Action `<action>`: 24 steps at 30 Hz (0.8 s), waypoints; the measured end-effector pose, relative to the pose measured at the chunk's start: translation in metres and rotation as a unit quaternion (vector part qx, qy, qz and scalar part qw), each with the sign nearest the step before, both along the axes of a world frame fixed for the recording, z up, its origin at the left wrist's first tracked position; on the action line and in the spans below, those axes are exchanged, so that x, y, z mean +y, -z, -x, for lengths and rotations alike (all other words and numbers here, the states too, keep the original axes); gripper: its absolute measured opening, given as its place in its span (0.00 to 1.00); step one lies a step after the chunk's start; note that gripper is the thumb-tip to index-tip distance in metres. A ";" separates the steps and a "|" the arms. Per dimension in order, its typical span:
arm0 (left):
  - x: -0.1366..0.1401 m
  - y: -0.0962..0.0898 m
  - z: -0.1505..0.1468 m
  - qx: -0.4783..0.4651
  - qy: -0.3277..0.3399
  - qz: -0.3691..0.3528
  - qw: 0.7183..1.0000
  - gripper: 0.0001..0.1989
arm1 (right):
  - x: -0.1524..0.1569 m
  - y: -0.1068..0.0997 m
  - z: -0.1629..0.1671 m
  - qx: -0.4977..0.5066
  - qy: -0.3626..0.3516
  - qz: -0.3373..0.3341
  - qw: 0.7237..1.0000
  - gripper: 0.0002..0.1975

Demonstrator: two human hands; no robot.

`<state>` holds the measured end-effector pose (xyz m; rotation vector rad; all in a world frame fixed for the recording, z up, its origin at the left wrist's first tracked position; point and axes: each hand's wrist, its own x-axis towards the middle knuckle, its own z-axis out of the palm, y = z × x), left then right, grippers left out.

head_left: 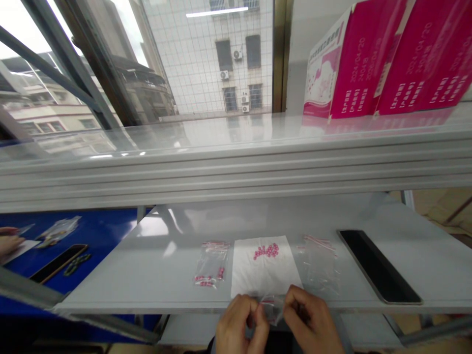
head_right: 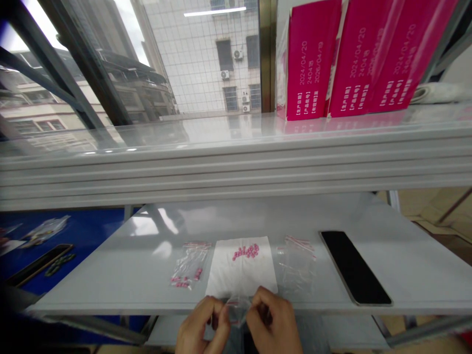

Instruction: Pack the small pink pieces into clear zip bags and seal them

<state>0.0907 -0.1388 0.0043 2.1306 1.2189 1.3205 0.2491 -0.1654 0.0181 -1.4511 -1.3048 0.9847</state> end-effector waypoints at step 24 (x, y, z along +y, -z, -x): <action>0.010 -0.009 0.015 -0.063 0.127 0.076 0.987 0.21 | 0.019 -0.010 0.001 -0.089 -0.039 -0.029 0.995 0.14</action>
